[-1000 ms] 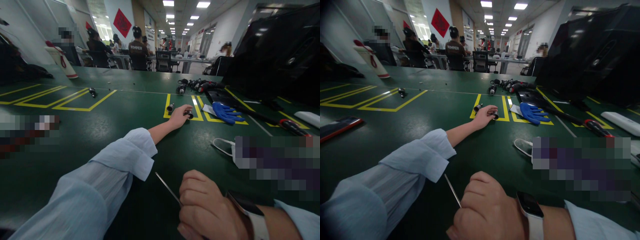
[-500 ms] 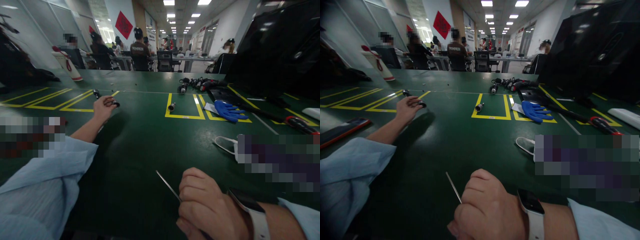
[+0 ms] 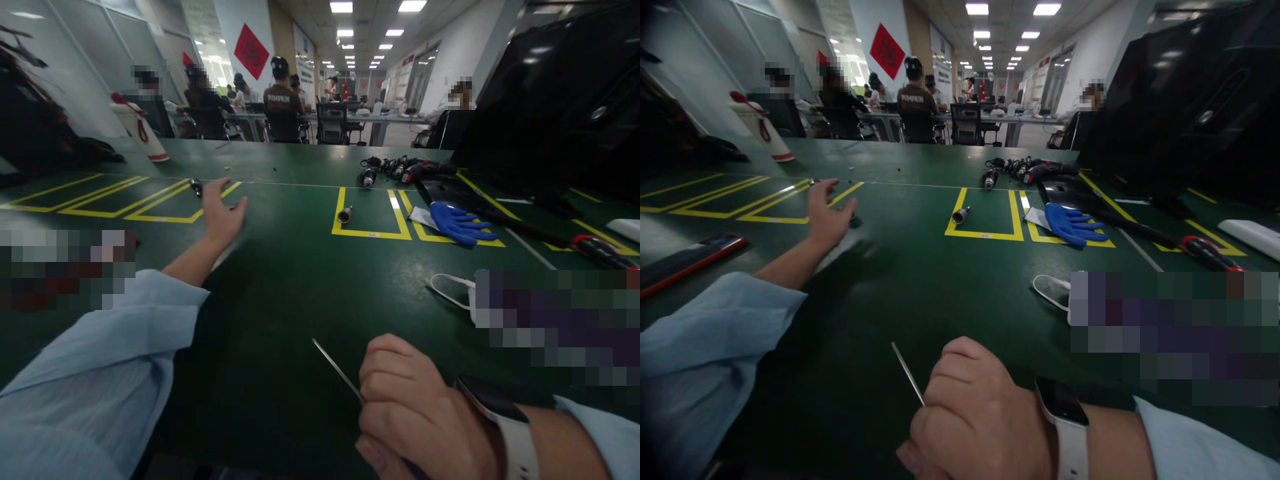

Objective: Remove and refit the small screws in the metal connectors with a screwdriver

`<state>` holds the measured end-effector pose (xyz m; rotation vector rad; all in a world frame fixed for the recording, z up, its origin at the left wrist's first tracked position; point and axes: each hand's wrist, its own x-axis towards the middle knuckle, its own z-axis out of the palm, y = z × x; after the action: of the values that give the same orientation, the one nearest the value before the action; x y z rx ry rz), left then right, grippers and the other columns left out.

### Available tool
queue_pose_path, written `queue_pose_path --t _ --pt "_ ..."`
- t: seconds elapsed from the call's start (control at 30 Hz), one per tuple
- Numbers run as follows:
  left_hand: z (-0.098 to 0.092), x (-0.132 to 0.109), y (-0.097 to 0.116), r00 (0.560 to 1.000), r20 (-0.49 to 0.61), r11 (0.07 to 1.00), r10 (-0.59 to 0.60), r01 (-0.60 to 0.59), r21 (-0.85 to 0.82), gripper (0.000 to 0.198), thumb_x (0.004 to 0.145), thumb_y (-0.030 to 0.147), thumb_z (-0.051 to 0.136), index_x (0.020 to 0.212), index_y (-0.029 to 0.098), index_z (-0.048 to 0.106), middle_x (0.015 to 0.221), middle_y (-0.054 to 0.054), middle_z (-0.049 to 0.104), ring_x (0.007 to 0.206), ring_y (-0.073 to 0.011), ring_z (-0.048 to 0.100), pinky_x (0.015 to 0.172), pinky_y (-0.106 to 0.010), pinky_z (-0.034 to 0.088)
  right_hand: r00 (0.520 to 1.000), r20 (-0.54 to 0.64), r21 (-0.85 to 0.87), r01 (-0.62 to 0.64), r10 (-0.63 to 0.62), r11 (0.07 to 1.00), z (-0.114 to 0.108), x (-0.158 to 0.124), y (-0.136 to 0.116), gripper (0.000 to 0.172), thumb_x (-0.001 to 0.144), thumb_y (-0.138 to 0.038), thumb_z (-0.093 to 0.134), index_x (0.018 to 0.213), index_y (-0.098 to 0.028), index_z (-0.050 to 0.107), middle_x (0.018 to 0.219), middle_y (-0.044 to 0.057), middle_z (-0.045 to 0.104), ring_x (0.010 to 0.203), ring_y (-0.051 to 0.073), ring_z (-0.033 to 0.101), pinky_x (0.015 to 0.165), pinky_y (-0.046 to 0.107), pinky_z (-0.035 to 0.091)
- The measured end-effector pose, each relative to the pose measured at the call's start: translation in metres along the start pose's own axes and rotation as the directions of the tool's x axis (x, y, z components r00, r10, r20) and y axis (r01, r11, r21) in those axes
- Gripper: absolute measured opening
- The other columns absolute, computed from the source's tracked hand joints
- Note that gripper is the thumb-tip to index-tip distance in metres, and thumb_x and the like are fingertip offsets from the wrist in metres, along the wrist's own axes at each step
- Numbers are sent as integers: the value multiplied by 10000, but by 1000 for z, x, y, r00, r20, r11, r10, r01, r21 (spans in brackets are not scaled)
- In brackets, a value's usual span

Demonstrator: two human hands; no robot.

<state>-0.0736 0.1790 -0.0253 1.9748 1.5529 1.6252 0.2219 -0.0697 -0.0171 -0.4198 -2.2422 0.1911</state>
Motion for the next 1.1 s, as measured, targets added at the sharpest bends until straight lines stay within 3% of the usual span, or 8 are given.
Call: queue_pose_path --t 0.1,0.27,0.47,0.6,0.8,0.9,1.0,1.1 --pt "54 -14 37 977 175 992 122 -124 -1 452 744 380 663 1134 192 534 1240 -34 529 1201 -238 449 1054 -380 323 999 -32 -4 -12 12 1000 2 -1 -1 320 879 -173 438 591 -121 568 489 6 507 542 121 478 585 289 410" --pt "144 -29 93 858 472 961 202 -266 72 723 753 458 636 1332 110 378 1438 -214 281 1286 -346 359 1047 -477 302 999 -46 -30 10 -11 1000 4 -2 0 331 907 -181 425 604 -146 553 494 -9 510 551 116 478 604 280 409" --pt "185 -27 110 766 623 929 158 -329 169 382 808 278 593 1152 116 566 1253 -193 513 1174 -337 462 995 -485 352 999 -30 -21 -29 29 999 4 -4 3 318 914 -211 432 623 -154 548 513 -13 500 552 114 473 615 278 409" --pt "171 -30 104 779 609 933 150 -316 174 217 817 90 509 999 108 626 1104 -154 584 1052 -264 531 942 -425 405 999 -36 -31 -30 29 999 1 -1 2 333 913 -196 419 616 -140 559 507 -4 514 544 112 475 600 278 413" --pt "106 -63 114 810 554 951 190 -292 102 210 845 328 547 903 151 645 937 -75 587 850 -206 561 776 -349 459 999 -44 -34 1 -2 999 -2 1 -1 354 918 -183 397 596 -149 541 480 -11 513 537 112 486 594 282 425" --pt "66 -85 125 866 499 991 23 46 -125 312 831 461 537 832 172 654 791 -39 568 692 -161 539 619 -287 450 999 -49 -15 17 -18 1000 -10 3 -2 245 889 -170 457 660 -147 542 510 -6 551 553 118 516 601 289 443" --pt "31 -102 138 713 611 691 -343 632 -350 393 818 531 518 822 159 643 745 -39 556 558 -116 494 468 -243 408 997 -59 24 -52 54 998 -22 6 -4 66 831 -118 504 787 -151 541 584 10 593 600 140 548 630 322 459" --pt "5 -112 147 589 680 471 -437 794 -385 308 760 402 654 936 149 648 925 -84 619 622 -108 538 521 -236 463 980 -78 130 -170 181 977 -29 7 -3 116 797 -61 466 835 -147 534 640 30 580 629 156 559 634 343 458"
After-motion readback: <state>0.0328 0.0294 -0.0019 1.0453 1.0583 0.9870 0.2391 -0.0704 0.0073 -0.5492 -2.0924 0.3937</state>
